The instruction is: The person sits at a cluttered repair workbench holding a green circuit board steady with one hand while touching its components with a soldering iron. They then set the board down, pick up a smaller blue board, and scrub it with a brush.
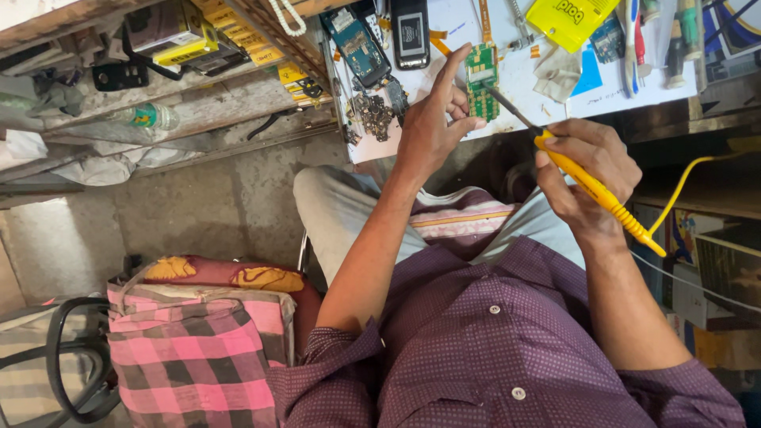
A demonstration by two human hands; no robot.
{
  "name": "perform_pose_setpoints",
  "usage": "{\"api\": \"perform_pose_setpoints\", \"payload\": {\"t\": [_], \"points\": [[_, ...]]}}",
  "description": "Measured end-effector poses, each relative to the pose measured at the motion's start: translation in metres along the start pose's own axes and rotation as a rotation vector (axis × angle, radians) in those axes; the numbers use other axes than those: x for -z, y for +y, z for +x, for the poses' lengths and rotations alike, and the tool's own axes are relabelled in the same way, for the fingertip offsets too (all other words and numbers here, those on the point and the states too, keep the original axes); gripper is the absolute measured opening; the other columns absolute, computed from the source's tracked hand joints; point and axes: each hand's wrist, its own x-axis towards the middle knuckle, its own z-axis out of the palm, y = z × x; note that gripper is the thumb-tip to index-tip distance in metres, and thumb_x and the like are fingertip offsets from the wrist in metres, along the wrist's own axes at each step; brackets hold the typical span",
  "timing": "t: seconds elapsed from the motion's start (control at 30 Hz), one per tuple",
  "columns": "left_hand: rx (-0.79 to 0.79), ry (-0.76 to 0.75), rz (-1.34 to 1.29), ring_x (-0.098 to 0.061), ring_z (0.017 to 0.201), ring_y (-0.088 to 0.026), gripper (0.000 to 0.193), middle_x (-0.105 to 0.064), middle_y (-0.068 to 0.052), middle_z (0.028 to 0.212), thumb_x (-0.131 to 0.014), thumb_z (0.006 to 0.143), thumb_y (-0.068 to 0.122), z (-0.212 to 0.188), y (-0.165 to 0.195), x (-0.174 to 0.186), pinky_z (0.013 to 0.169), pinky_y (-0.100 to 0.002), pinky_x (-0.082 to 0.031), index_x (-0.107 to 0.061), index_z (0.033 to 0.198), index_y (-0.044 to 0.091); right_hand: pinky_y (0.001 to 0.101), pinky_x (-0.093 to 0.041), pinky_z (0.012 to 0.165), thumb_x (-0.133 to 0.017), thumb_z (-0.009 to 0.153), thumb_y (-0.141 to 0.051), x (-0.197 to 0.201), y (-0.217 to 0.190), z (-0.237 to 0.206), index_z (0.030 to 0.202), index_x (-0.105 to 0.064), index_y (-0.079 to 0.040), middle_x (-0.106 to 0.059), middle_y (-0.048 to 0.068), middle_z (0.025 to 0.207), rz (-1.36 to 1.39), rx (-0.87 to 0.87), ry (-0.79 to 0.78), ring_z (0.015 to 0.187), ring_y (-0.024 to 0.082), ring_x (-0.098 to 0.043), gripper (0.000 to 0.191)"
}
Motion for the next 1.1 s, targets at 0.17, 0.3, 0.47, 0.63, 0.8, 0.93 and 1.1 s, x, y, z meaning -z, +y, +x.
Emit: {"api": "perform_pose_setpoints", "payload": {"t": [0.17, 0.3, 0.47, 0.63, 0.8, 0.93, 1.1], "points": [[0.030, -0.008, 0.008, -0.066, 0.074, -0.010, 0.103, -0.066, 0.000, 0.083, -0.088, 0.078, 0.005, 0.0004, 0.0002, 0.0002, 0.074, -0.029, -0.058, -0.031, 0.161, 0.028, 0.0333, -0.060, 0.087, -0.079, 0.098, 0.004, -0.0001, -0.0012, -0.0002, 0.114, -0.067, -0.003, -0.073, 0.017, 0.115, -0.002, 0.005, 0.015, 0.100, 0.029, -0.074, 0.021], [0.018, -0.015, 0.014, -0.067, 0.075, -0.009, 0.103, -0.067, 0.001, 0.084, -0.088, 0.078, 0.006, -0.0006, 0.0012, 0.0008, 0.074, -0.028, -0.058, -0.030, 0.161, 0.028, 0.0329, -0.060, 0.087, -0.079, 0.098, 0.004, 0.0004, -0.0013, -0.0003, 0.114, -0.067, -0.003, -0.072, 0.017, 0.113, -0.002, 0.002, 0.005, 0.100, 0.029, -0.074, 0.022], [0.026, -0.006, 0.002, -0.066, 0.074, -0.010, 0.104, -0.066, 0.000, 0.083, -0.088, 0.078, 0.004, -0.0001, 0.0020, 0.0009, 0.075, -0.029, -0.058, -0.031, 0.161, 0.028, 0.0323, -0.061, 0.087, -0.079, 0.098, 0.005, 0.0005, -0.0009, -0.0003, 0.115, -0.067, -0.003, -0.072, 0.017, 0.113, 0.030, -0.005, 0.009, 0.099, 0.028, -0.074, 0.022], [0.016, -0.007, 0.008, -0.067, 0.075, -0.010, 0.104, -0.066, 0.001, 0.084, -0.088, 0.077, 0.004, -0.0008, 0.0016, 0.0004, 0.075, -0.028, -0.058, -0.031, 0.161, 0.028, 0.0326, -0.061, 0.088, -0.080, 0.098, 0.004, 0.0005, -0.0002, -0.0004, 0.115, -0.066, -0.003, -0.072, 0.018, 0.113, 0.026, -0.010, -0.004, 0.100, 0.029, -0.074, 0.023], [0.008, -0.011, 0.002, -0.066, 0.075, -0.010, 0.105, -0.066, 0.001, 0.084, -0.089, 0.077, 0.004, -0.0011, 0.0004, 0.0012, 0.075, -0.029, -0.058, -0.031, 0.161, 0.027, 0.0331, -0.061, 0.088, -0.080, 0.097, 0.004, 0.0005, 0.0002, -0.0002, 0.115, -0.067, -0.003, -0.073, 0.017, 0.113, 0.016, 0.004, -0.007, 0.101, 0.029, -0.074, 0.023], [0.021, -0.008, 0.006, -0.066, 0.074, -0.010, 0.104, -0.065, 0.001, 0.083, -0.088, 0.077, 0.004, 0.0000, -0.0004, 0.0003, 0.074, -0.028, -0.058, -0.032, 0.161, 0.028, 0.0330, -0.061, 0.088, -0.079, 0.097, 0.005, 0.0003, -0.0009, -0.0008, 0.114, -0.067, -0.004, -0.073, 0.017, 0.113, 0.014, -0.012, -0.002, 0.100, 0.028, -0.075, 0.023], [-0.037, 0.015, 0.007, -0.066, 0.076, -0.010, 0.105, -0.065, 0.001, 0.086, -0.090, 0.076, 0.006, -0.0021, -0.0010, -0.0002, 0.076, -0.028, -0.058, -0.031, 0.161, 0.028, 0.0330, -0.061, 0.087, -0.079, 0.096, 0.005, 0.0004, -0.0011, -0.0003, 0.114, -0.067, -0.004, -0.073, 0.017, 0.112, 0.009, -0.008, -0.012, 0.100, 0.029, -0.075, 0.023]]}}
